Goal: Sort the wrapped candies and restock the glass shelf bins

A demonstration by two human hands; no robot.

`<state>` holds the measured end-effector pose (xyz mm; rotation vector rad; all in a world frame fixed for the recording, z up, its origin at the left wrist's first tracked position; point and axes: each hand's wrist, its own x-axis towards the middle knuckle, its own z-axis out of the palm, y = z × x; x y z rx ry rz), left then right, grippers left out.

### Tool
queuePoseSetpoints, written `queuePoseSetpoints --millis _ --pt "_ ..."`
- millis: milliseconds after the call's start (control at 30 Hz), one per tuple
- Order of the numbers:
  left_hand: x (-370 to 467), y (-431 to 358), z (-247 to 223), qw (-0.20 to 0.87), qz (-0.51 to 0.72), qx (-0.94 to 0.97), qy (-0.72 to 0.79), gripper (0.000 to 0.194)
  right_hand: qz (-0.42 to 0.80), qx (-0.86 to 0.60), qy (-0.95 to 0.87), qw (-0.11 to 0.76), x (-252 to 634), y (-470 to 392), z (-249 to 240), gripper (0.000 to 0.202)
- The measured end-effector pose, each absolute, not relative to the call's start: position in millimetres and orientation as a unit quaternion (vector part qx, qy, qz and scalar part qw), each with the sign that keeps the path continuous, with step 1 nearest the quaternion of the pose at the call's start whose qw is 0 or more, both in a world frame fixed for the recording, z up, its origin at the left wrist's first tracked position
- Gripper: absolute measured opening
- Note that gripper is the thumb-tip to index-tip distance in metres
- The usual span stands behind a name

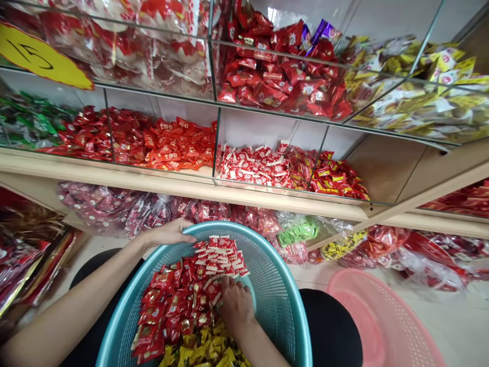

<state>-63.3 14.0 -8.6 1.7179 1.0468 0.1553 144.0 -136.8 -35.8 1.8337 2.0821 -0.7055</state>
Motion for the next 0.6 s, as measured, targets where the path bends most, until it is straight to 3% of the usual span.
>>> queuePoseSetpoints --millis 333,600 --pt "-64.3 13.2 -6.2 0.544 0.072 0.711 0.44 0.02 -0.256 0.642 0.714 0.115 141.1 -140.2 -54.7 0.041" --pt "-64.1 11.5 -4.3 0.544 0.073 0.701 0.455 0.02 -0.284 0.666 0.681 0.112 139.4 -137.2 -48.2 0.05"
